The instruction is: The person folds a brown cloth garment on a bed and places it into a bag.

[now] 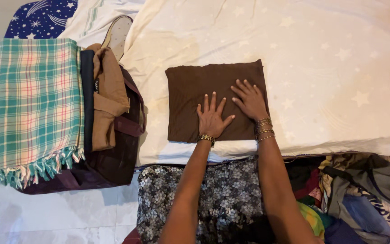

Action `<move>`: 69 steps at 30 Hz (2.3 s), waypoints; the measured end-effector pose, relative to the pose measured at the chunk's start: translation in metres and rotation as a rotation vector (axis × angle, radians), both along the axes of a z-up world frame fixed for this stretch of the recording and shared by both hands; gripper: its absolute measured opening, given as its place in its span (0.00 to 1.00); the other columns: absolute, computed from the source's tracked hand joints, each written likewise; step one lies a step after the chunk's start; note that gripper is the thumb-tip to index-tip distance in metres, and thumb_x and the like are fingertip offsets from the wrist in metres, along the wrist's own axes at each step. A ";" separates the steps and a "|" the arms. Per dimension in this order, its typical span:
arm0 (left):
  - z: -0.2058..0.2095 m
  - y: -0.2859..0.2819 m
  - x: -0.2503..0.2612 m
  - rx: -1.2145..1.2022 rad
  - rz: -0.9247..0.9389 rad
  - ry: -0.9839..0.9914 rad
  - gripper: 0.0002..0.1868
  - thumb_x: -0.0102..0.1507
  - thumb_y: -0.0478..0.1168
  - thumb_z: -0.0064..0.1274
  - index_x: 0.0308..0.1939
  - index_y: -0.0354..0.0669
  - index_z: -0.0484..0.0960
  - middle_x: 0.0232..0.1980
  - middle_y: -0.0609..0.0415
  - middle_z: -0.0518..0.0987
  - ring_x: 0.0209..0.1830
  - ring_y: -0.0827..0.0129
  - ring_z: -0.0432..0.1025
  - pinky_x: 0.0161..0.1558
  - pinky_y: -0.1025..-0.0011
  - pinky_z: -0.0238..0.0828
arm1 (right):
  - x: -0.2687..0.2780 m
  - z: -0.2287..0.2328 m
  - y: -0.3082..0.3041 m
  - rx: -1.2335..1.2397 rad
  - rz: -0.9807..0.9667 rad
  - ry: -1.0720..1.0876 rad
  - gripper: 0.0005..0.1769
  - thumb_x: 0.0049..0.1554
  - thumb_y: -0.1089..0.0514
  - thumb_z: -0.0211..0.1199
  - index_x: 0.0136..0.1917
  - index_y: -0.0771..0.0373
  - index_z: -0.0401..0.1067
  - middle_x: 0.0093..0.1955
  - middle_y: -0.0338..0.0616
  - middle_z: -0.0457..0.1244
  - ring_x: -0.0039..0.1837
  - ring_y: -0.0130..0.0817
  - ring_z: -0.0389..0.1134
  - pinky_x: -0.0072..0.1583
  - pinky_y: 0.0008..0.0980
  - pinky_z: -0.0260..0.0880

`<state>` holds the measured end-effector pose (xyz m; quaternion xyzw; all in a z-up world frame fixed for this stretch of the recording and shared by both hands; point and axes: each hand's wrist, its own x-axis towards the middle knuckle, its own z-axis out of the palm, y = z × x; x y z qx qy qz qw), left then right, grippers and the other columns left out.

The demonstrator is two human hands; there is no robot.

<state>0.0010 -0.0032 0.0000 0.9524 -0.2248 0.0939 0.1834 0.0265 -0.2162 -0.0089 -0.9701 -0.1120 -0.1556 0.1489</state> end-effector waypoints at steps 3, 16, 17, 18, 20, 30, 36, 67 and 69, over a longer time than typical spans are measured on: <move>-0.001 0.001 0.001 0.014 0.002 0.007 0.44 0.62 0.74 0.45 0.76 0.59 0.66 0.84 0.47 0.48 0.83 0.45 0.40 0.72 0.34 0.38 | 0.019 -0.018 -0.006 -0.008 -0.123 -0.016 0.33 0.65 0.36 0.51 0.78 0.48 0.62 0.84 0.41 0.47 0.84 0.46 0.44 0.77 0.53 0.43; 0.008 0.003 -0.005 -0.035 0.004 -0.025 0.42 0.61 0.72 0.47 0.74 0.58 0.70 0.83 0.46 0.52 0.83 0.46 0.43 0.72 0.36 0.40 | 0.079 -0.031 -0.042 0.007 -0.324 -0.045 0.34 0.65 0.35 0.51 0.79 0.46 0.62 0.84 0.45 0.49 0.84 0.48 0.44 0.77 0.53 0.44; 0.009 0.003 -0.005 -0.046 0.005 -0.025 0.42 0.61 0.72 0.48 0.74 0.58 0.70 0.83 0.46 0.52 0.83 0.46 0.44 0.72 0.36 0.40 | 0.082 -0.033 -0.044 0.005 -0.333 -0.036 0.33 0.65 0.35 0.51 0.79 0.46 0.62 0.84 0.44 0.49 0.84 0.47 0.45 0.77 0.53 0.44; 0.009 0.003 -0.005 -0.045 0.006 -0.034 0.42 0.61 0.72 0.48 0.73 0.58 0.71 0.83 0.46 0.53 0.82 0.46 0.44 0.72 0.36 0.40 | 0.085 -0.035 -0.045 0.005 -0.340 -0.026 0.33 0.65 0.35 0.51 0.79 0.46 0.63 0.84 0.43 0.49 0.85 0.46 0.45 0.77 0.54 0.44; 0.010 0.002 -0.005 -0.045 0.006 -0.051 0.42 0.61 0.72 0.48 0.73 0.57 0.71 0.83 0.45 0.53 0.82 0.46 0.45 0.72 0.37 0.41 | 0.091 -0.039 -0.051 -0.002 -0.343 -0.006 0.33 0.65 0.34 0.50 0.79 0.46 0.62 0.85 0.43 0.48 0.85 0.46 0.44 0.78 0.54 0.43; 0.000 0.001 -0.003 -0.016 0.012 -0.046 0.41 0.61 0.71 0.48 0.73 0.58 0.70 0.83 0.46 0.51 0.82 0.46 0.44 0.72 0.36 0.41 | 0.075 0.013 -0.009 0.009 -0.265 -0.041 0.36 0.66 0.35 0.50 0.79 0.56 0.60 0.85 0.62 0.40 0.84 0.60 0.34 0.75 0.70 0.35; -0.024 0.002 0.006 0.182 0.028 -0.207 0.41 0.64 0.59 0.48 0.80 0.56 0.59 0.85 0.49 0.45 0.84 0.47 0.38 0.73 0.37 0.39 | -0.033 -0.001 0.097 0.174 0.080 -0.051 0.31 0.67 0.42 0.50 0.78 0.55 0.61 0.82 0.55 0.51 0.81 0.54 0.47 0.74 0.62 0.37; 0.005 -0.003 -0.003 -0.049 0.045 -0.006 0.40 0.61 0.57 0.53 0.74 0.42 0.67 0.82 0.48 0.53 0.82 0.47 0.44 0.73 0.39 0.42 | 0.005 -0.018 0.082 0.315 -0.168 0.044 0.28 0.69 0.40 0.42 0.73 0.52 0.69 0.83 0.42 0.51 0.84 0.40 0.44 0.78 0.52 0.35; -0.002 -0.004 -0.001 -0.046 0.049 -0.035 0.39 0.62 0.56 0.53 0.74 0.43 0.68 0.82 0.49 0.54 0.83 0.47 0.44 0.74 0.39 0.42 | 0.003 -0.019 0.081 0.319 -0.154 0.012 0.28 0.69 0.40 0.42 0.72 0.53 0.70 0.82 0.43 0.52 0.84 0.41 0.45 0.78 0.53 0.36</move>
